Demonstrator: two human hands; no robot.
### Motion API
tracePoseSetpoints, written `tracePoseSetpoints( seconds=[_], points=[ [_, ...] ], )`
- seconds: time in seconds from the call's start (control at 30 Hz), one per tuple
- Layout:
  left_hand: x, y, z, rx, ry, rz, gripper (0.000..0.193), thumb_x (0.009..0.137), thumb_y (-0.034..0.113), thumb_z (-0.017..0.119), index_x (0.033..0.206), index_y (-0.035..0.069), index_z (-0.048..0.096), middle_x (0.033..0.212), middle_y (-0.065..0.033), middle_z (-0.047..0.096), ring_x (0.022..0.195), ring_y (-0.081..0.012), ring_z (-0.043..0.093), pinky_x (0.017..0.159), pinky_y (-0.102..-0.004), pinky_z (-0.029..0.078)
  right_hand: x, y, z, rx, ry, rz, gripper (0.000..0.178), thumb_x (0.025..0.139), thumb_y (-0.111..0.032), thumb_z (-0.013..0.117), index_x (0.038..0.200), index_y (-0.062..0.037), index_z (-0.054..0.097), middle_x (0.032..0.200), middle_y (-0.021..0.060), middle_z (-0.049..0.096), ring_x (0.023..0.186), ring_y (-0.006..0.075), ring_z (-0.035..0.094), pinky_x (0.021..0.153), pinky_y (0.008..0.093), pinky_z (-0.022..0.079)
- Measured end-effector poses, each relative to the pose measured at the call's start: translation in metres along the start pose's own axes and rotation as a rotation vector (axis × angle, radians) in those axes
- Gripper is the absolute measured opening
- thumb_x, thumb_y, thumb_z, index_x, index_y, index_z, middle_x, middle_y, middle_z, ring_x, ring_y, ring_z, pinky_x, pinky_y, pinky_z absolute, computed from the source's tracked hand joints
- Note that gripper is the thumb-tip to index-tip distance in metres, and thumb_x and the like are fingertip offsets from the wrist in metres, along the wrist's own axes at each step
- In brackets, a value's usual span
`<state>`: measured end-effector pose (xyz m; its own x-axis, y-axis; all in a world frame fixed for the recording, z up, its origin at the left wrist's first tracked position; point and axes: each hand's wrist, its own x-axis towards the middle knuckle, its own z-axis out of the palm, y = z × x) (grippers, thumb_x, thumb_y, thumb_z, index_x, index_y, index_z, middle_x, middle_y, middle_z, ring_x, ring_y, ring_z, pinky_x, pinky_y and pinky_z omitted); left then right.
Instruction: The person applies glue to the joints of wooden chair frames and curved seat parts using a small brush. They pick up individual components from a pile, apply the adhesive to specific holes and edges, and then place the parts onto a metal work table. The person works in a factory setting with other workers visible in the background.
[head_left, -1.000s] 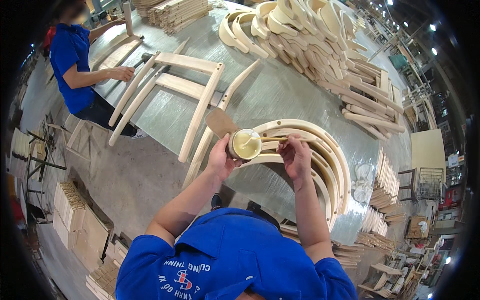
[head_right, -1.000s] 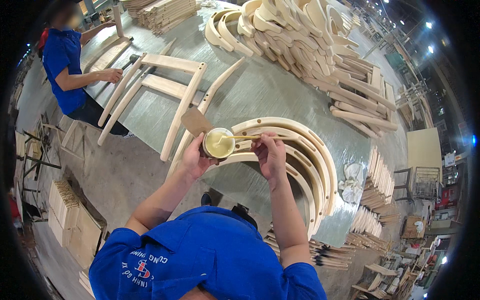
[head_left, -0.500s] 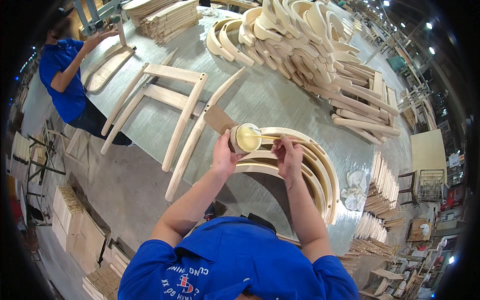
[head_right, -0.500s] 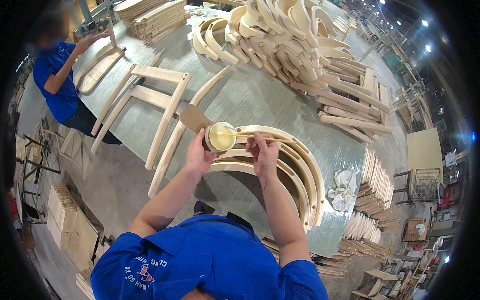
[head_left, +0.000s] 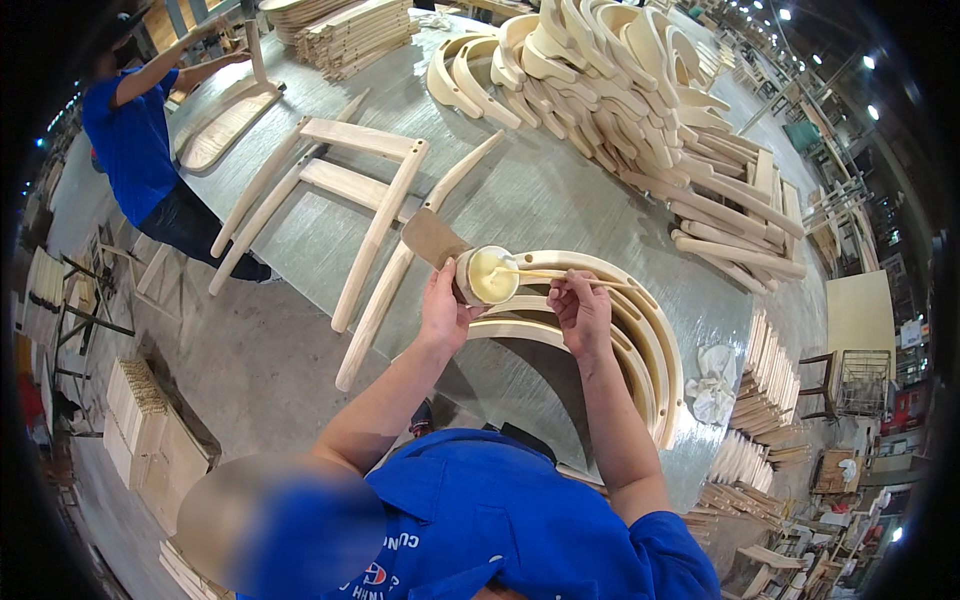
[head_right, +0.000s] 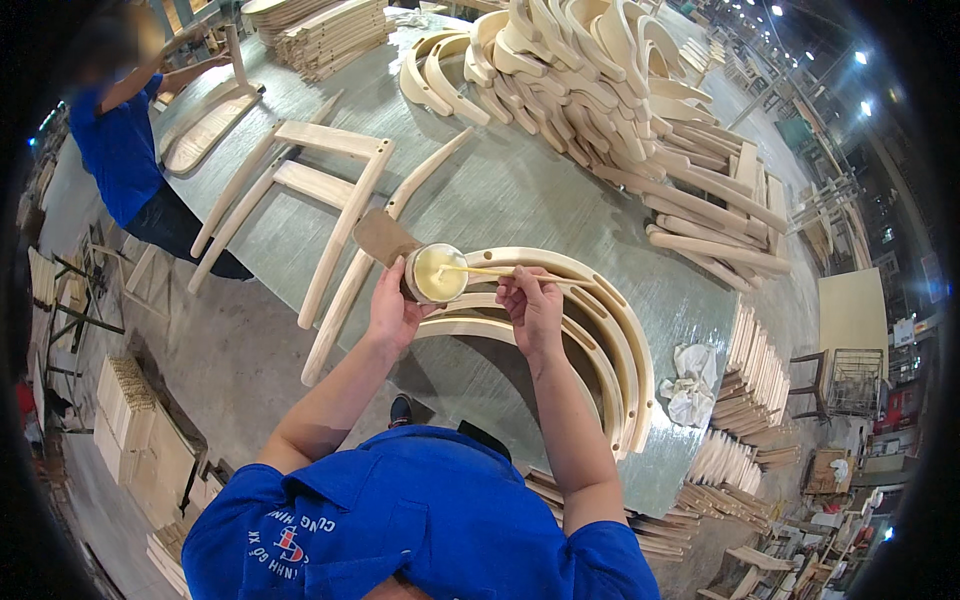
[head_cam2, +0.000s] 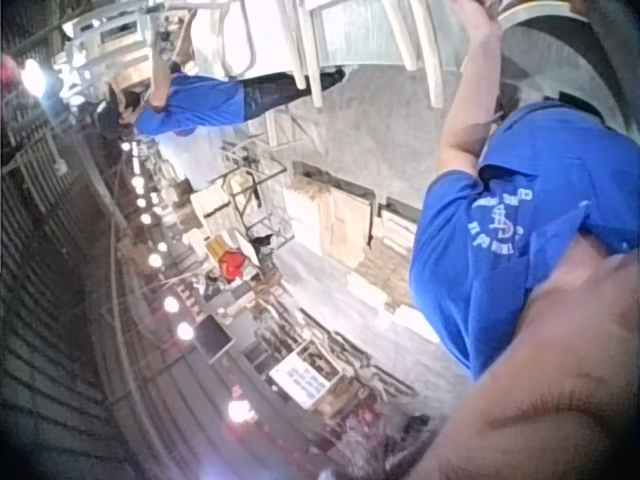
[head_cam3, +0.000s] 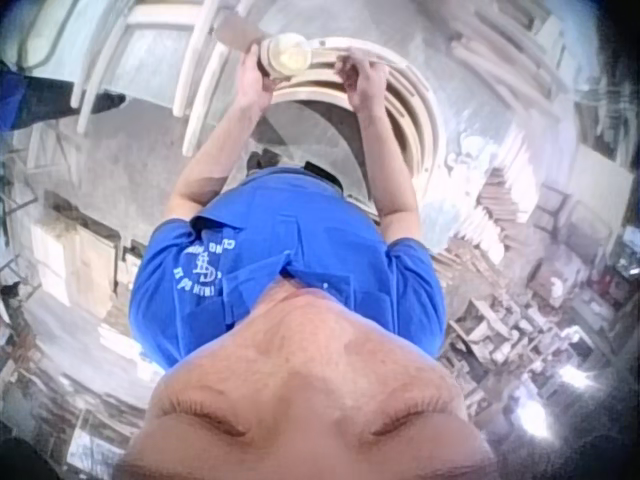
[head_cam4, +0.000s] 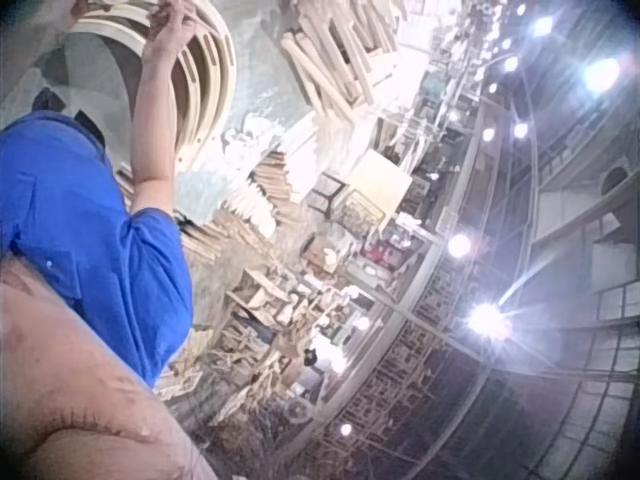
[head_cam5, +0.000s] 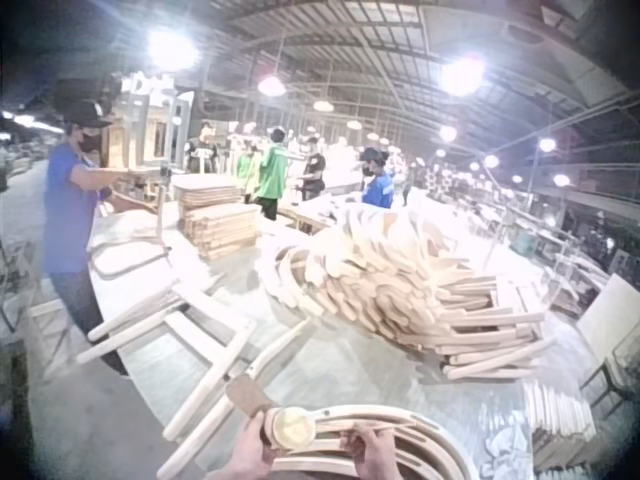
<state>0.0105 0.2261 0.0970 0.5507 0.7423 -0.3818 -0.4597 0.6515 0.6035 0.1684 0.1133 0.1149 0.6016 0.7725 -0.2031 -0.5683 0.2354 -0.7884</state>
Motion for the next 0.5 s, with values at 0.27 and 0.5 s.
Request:
tracePoseSetpoints(
  seconds=[0.27,0.5],
  points=[
    [0.008,-0.005,0.007,-0.040,-0.043,-0.071,0.037,0.098,0.031,0.033,0.123,0.005,0.042,0.121,-0.0136,0.053,0.109,-0.0303,0.056,0.084,-0.0517,0.051,-0.008,0.022,0.000,0.242,0.185,0.207,0.015,0.088,-0.017,0.059,0.076,-0.0075,0.054,0.065,0.0040,0.055,0.059,0.0148,0.056,0.055,0.0298,0.049],
    [0.016,-0.011,0.008,-0.071,-0.050,-0.101,0.039,0.098,0.033,0.032,0.123,0.005,0.043,0.124,-0.0141,0.051,0.110,-0.0295,0.054,0.086,-0.0515,0.049,0.006,0.007,-0.003,0.176,0.193,-0.013,0.020,0.089,-0.020,0.061,0.077,-0.0061,0.053,0.068,0.0076,0.059,0.059,0.0154,0.057,0.052,0.0291,0.048]
  ],
)
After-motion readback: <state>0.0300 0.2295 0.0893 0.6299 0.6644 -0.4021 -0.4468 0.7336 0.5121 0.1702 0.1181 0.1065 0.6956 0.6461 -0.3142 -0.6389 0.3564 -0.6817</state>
